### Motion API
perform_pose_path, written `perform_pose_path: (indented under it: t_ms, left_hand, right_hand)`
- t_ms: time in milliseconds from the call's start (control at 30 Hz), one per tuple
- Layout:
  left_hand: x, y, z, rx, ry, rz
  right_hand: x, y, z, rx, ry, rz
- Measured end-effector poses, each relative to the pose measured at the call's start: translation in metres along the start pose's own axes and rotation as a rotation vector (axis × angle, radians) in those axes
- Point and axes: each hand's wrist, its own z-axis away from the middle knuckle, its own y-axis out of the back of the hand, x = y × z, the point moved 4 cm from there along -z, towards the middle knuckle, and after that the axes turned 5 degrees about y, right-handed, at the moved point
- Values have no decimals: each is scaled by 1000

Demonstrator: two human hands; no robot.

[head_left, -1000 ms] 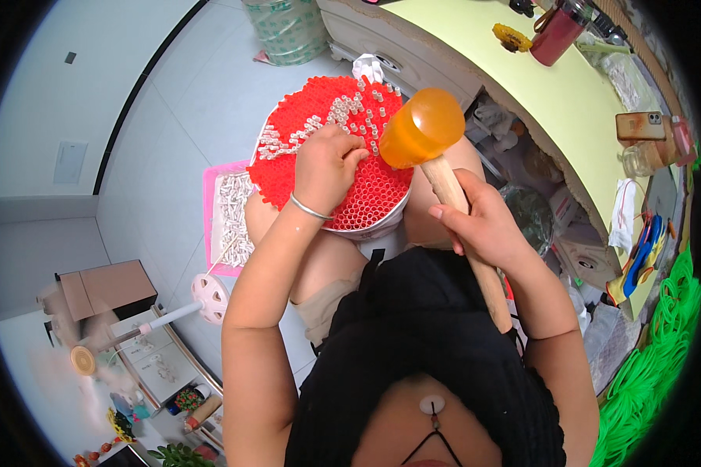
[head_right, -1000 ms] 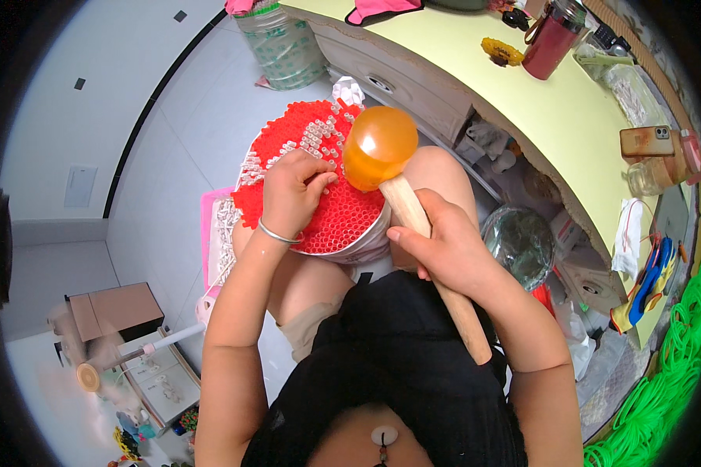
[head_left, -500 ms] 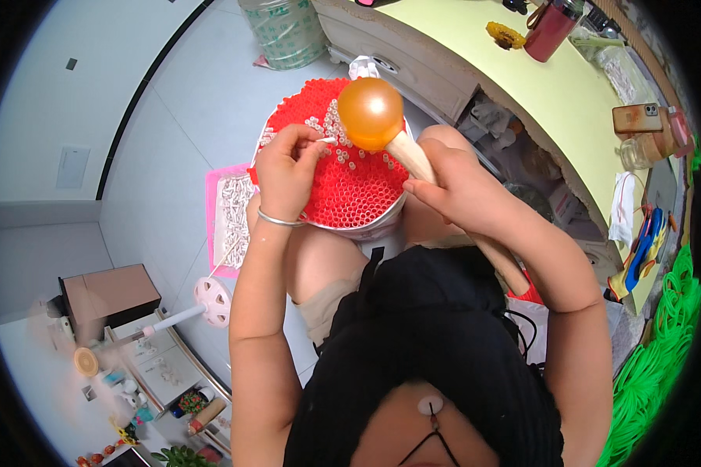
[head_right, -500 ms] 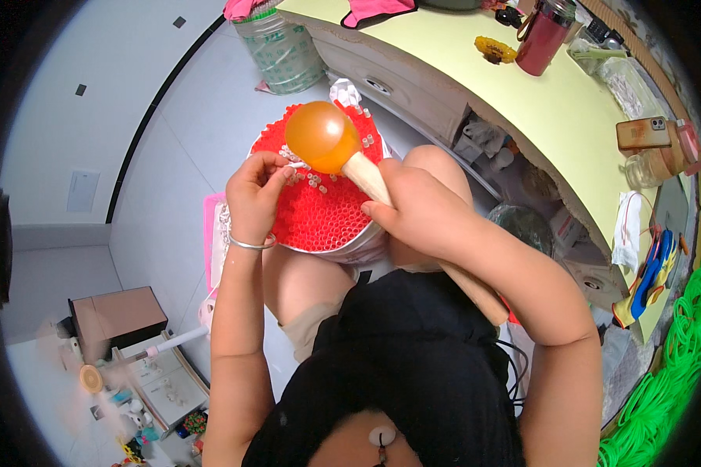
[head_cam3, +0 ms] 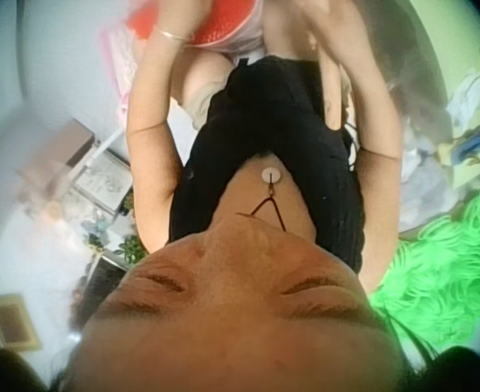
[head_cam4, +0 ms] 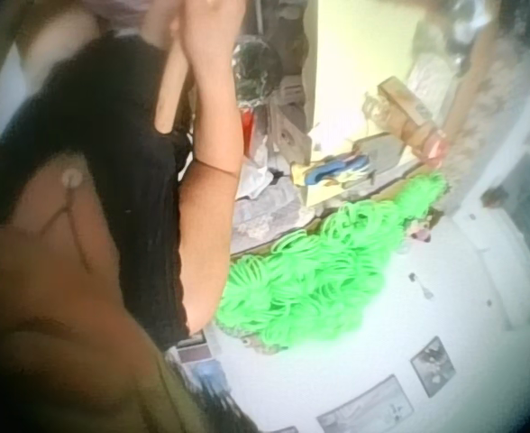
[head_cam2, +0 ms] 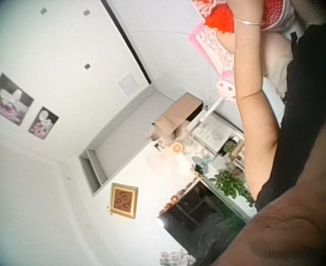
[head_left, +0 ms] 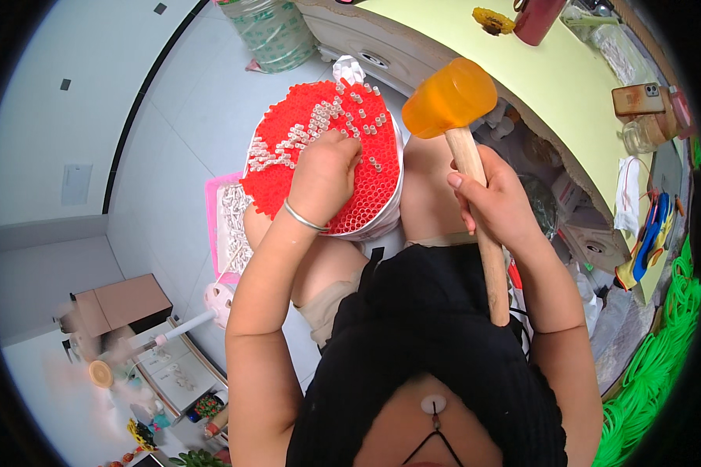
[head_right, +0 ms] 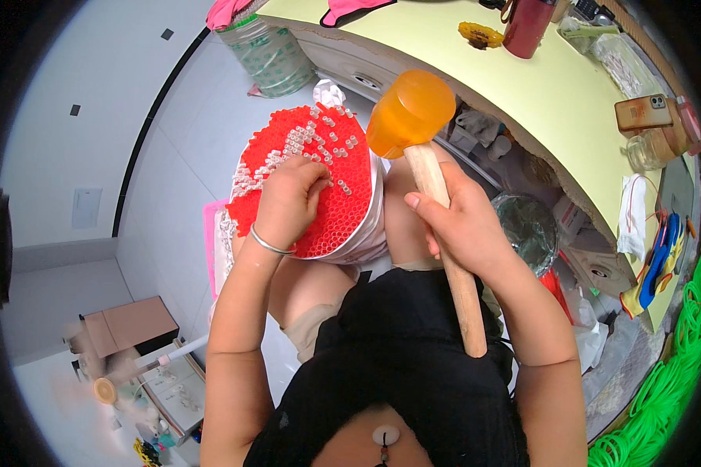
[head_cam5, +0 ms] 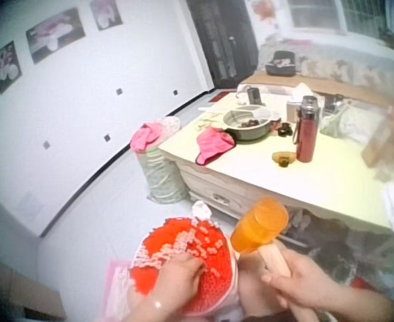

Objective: The person places small white tubes into a red foam base using their hands and taps them into place using an orange rubber mallet.

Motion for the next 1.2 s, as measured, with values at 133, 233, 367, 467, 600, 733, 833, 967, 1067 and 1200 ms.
perform_pose_path:
  t_ms: [133, 233, 367, 467, 600, 733, 833, 967, 1067, 1200]
  left_hand:
    - [2, -4, -2, -23, -17, -60]
    - [-1, -6, -2, -20, -46, -81]
    - [-2, -6, -3, -15, -34, -29]
    - [-10, 15, 6, 103, 14, 68]
    - [-77, 60, 44, 522, 383, 411]
    - [-217, 69, 117, 590, 774, 170]
    - [-357, 30, 234, 144, 1084, -276]
    - [-376, -52, 292, -266, 1186, -104]
    - [-361, -71, 296, -79, 1168, -127]
    - [-371, -77, 310, -71, 1230, -30]
  right_hand:
    - [-2, -3, 2, -11, -22, 11]
    - [-2, -10, 1, -53, -37, 3]
    - [-6, -21, -1, -164, -70, 95]
    - [-27, -34, 1, -237, -46, 184]
    - [-41, -50, -2, -200, 445, 476]
    - [-9, -49, -24, -219, 308, 1000]
    - [-35, -56, -20, -277, 114, 708]
    - [-28, -42, -4, -143, 50, 346]
    - [-18, -35, 4, -32, 7, 136]
    - [-6, -21, 7, 15, -63, 141]
